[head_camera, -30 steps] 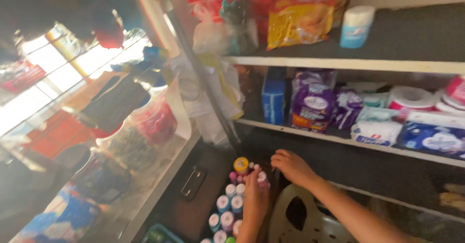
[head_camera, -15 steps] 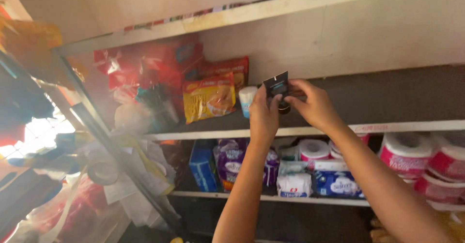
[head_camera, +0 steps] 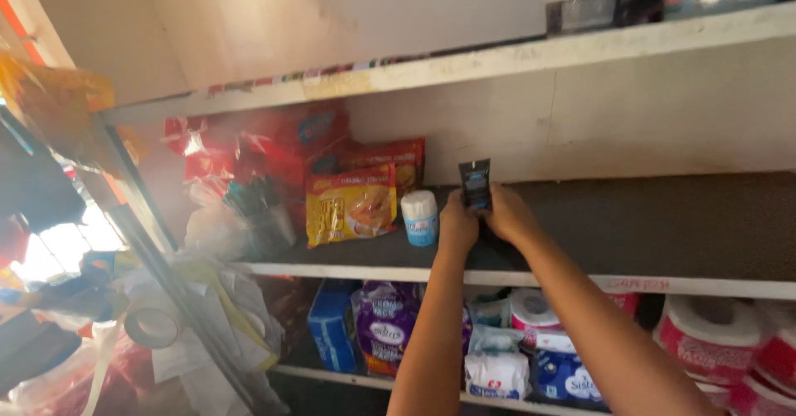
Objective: Organizing and stocking various household and personal care items on shelves in a small store.
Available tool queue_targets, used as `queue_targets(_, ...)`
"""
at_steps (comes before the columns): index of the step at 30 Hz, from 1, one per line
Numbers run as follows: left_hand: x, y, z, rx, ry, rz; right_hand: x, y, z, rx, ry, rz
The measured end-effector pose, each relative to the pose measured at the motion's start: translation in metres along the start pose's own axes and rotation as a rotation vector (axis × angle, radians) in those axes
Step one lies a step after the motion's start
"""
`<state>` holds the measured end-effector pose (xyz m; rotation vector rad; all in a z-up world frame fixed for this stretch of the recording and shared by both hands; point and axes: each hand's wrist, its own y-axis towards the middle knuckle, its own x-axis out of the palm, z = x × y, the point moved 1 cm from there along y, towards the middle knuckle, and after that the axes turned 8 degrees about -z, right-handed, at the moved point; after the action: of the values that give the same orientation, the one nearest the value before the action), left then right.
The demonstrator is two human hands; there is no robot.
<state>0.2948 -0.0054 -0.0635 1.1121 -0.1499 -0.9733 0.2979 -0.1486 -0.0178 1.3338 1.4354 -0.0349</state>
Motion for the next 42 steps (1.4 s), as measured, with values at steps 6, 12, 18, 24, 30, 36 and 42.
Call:
queue_targets(6, -0.022, -0.01, 0.038, -0.196, -0.171, -0.099, -0.01, 0.0, -0.004, 0.115, 0.107, -0.075)
queue_targets(12, 0.005, -0.004, -0.001, -0.129, -0.113, 0.075, 0.003, 0.005, 0.005, 0.116, 0.157, -0.079)
queue_targets(18, 0.005, -0.008, 0.016, -0.072, -0.132, 0.028, 0.022, 0.016, 0.031, 0.109, 0.1, -0.17)
queue_targets(24, -0.048, -0.05, 0.104, 0.037, -0.13, 0.042, -0.031, -0.036, -0.041, -0.598, -0.072, 0.436)
queue_targets(30, -0.195, -0.151, 0.127, -0.054, -0.329, 0.042, 0.005, -0.141, -0.209, -0.455, 0.488, 0.248)
queue_targets(36, -0.33, -0.274, 0.053, -0.389, -0.186, 0.002, 0.131, -0.226, -0.304, -0.366, 0.632, -0.002)
queue_targets(42, -0.392, -0.414, -0.051, -0.473, -0.065, -0.061, 0.246, -0.31, -0.339, -0.119, 0.766, -0.443)
